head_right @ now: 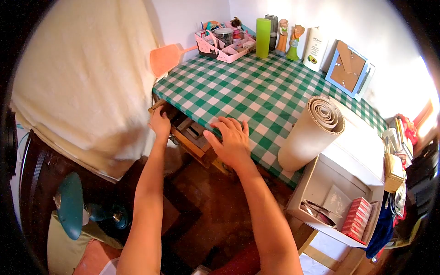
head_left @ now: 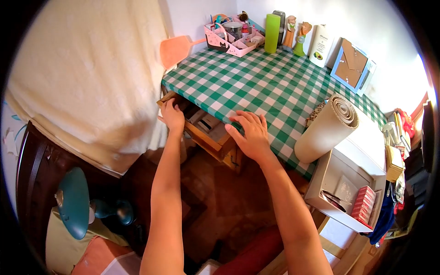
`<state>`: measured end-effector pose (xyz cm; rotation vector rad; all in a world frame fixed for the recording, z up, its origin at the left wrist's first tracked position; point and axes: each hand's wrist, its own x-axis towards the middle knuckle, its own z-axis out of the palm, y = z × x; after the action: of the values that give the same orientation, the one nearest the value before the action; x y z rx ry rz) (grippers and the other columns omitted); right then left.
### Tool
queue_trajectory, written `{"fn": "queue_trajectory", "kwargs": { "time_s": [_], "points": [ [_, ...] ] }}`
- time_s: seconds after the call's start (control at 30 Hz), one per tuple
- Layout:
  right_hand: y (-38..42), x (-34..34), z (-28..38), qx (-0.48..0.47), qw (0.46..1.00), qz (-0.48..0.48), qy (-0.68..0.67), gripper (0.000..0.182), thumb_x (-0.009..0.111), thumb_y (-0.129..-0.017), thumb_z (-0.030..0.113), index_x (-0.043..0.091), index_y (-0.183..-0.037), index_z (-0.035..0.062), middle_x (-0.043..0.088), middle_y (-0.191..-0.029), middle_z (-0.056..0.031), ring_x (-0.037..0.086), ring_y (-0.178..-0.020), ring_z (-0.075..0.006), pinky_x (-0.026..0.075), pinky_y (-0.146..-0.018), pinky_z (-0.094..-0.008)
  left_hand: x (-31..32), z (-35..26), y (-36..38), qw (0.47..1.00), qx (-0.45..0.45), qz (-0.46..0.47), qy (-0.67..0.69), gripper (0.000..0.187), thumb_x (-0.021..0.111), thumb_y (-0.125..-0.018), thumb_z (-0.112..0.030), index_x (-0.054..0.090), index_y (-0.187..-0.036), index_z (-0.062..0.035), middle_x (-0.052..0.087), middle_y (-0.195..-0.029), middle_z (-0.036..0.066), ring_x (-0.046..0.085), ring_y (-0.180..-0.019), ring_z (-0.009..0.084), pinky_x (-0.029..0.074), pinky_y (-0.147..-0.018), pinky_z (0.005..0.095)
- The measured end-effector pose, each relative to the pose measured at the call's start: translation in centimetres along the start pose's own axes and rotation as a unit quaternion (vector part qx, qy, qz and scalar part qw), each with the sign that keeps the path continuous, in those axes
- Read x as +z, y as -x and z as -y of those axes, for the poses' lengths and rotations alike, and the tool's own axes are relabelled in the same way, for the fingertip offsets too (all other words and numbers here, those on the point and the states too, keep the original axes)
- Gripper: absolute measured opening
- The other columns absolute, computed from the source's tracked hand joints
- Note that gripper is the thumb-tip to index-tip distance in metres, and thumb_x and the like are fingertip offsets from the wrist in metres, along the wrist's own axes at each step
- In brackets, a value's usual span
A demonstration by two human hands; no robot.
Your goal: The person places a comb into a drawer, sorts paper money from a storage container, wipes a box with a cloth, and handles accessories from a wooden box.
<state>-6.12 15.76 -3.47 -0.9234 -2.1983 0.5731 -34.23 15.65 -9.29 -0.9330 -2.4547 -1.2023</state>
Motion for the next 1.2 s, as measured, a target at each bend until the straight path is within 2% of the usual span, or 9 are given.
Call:
{"fn": "queue_trajectory", "kwargs": {
  "time_s": [0.13, 0.2, 0.27, 0.37, 0.47, 0.57, 0.73, 0.83, 1.2],
  "points": [
    [-0.1, 0.3, -0.3, -0.002, 1.0, -0.01, -0.002, 0.037, 0.05, -0.093, 0.038, 0.062, -0.111, 0.0094, 0.055, -0.127, -0.0096, 0.043, -0.126, -0.0281, 0.017, -0.111, -0.0554, -1.4, 1.4, 3.2, 0.983, -0.015, 0.009, 0.183, 0.051, 0.06, -0.09, -0.02, 0.044, -0.135, -0.0039, 0.044, -0.137, 0.019, 0.042, -0.126, 0.0334, 0.025, -0.111, 0.0442],
    [0.0, 0.7, -0.6, -0.005, 1.0, -0.02, -0.002, 0.032, 0.05, -0.093, 0.034, 0.061, -0.113, 0.0121, 0.055, -0.127, -0.0093, 0.045, -0.124, -0.0273, 0.019, -0.11, -0.0533, -4.1, -2.8, 6.1, 0.894, -0.197, 0.068, 0.396, 0.077, 0.064, -0.089, -0.031, 0.023, -0.145, 0.0025, 0.033, -0.144, 0.023, 0.037, -0.131, 0.0315, 0.027, -0.109, 0.0342],
    [0.0, 0.8, -0.7, -0.002, 1.0, -0.02, 0.003, 0.034, 0.05, -0.093, 0.034, 0.06, -0.116, 0.0112, 0.055, -0.128, -0.01, 0.044, -0.125, -0.028, 0.019, -0.11, -0.0532, -4.6, -4.9, 7.0, 0.877, -0.145, 0.11, 0.444, 0.101, 0.073, -0.081, -0.037, 0.007, -0.149, -0.0021, 0.023, -0.149, 0.022, 0.03, -0.135, 0.0296, 0.024, -0.111, 0.0378],
    [0.0, 1.3, -1.0, -0.008, 0.999, -0.03, 0.028, 0.04, 0.049, -0.093, 0.034, 0.056, -0.122, 0.008, 0.052, -0.132, -0.0118, 0.042, -0.127, -0.0295, 0.018, -0.11, -0.0527, -1.0, -4.6, 5.6, 0.944, -0.172, 0.049, 0.277, 0.127, 0.08, -0.064, -0.056, 0.002, -0.149, -0.003, 0.011, -0.152, 0.024, 0.013, -0.14, 0.038, 0.014, -0.112, 0.0555],
    [0.0, 1.7, -1.4, -0.009, 0.997, -0.033, 0.071, 0.047, 0.048, -0.093, 0.034, 0.051, -0.128, 0.0032, 0.049, -0.136, -0.0137, 0.039, -0.13, -0.0308, 0.018, -0.111, -0.0518, -2.0, -8.0, 4.2, 0.918, -0.34, 0.164, 0.123, 0.139, 0.076, -0.056, -0.07, -0.002, -0.148, -0.002, 0.006, -0.151, 0.03, 0.005, -0.14, 0.0462, 0.016, -0.11, 0.0582],
    [0.0, 1.7, -1.3, 0.0, 0.994, -0.003, 0.106, 0.053, 0.047, -0.093, 0.035, 0.046, -0.132, 0.0004, 0.044, -0.141, -0.0147, 0.036, -0.132, -0.031, 0.017, -0.112, -0.0508, -1.0, -8.4, 3.9, 0.924, -0.334, 0.167, 0.08, 0.147, 0.073, -0.05, -0.078, -0.005, -0.148, -0.0009, -0.001, -0.148, 0.036, -0.001, -0.139, 0.0503, 0.019, -0.108, 0.0625],
    [-0.1, 1.3, -0.9, 0.005, 0.989, 0.044, 0.142, 0.056, 0.046, -0.093, 0.035, 0.042, -0.136, 0.0003, 0.039, -0.145, -0.0145, 0.032, -0.136, -0.0299, 0.015, -0.113, -0.0499, -1.1, -9.5, 4.6, 0.925, -0.334, 0.17, 0.057, 0.147, 0.075, -0.051, -0.074, -0.007, -0.148, -0.0005, -0.002, -0.147, 0.039, -0.004, -0.14, 0.0465, 0.021, -0.101, 0.0693],
    [-0.1, 1.2, -0.9, 0.007, 0.989, 0.05, 0.143, 0.057, 0.046, -0.093, 0.035, 0.04, -0.138, 0.0002, 0.037, -0.146, -0.0146, 0.03, -0.137, -0.0294, 0.014, -0.114, -0.05, -1.1, -9.7, 4.4, 0.93, -0.332, 0.143, 0.062, 0.147, 0.076, -0.049, -0.074, 0.0, -0.148, 0.0029, 0.005, -0.144, 0.042, 0.002, -0.137, 0.0532, 0.012, -0.11, 0.0595],
    [-0.2, 1.4, -0.8, 0.01, 0.987, 0.057, 0.15, 0.061, 0.046, -0.092, 0.038, 0.038, -0.138, -0.0014, 0.035, -0.147, -0.0163, 0.029, -0.137, -0.0303, 0.013, -0.114, -0.051, -1.8, -10.5, 4.5, 0.937, -0.306, 0.139, 0.093, 0.123, 0.078, -0.063, -0.056, 0.007, -0.15, -0.0058, 0.017, -0.138, 0.044, 0.015, -0.135, 0.0529, 0.03, -0.101, 0.0611]
  ]
}}
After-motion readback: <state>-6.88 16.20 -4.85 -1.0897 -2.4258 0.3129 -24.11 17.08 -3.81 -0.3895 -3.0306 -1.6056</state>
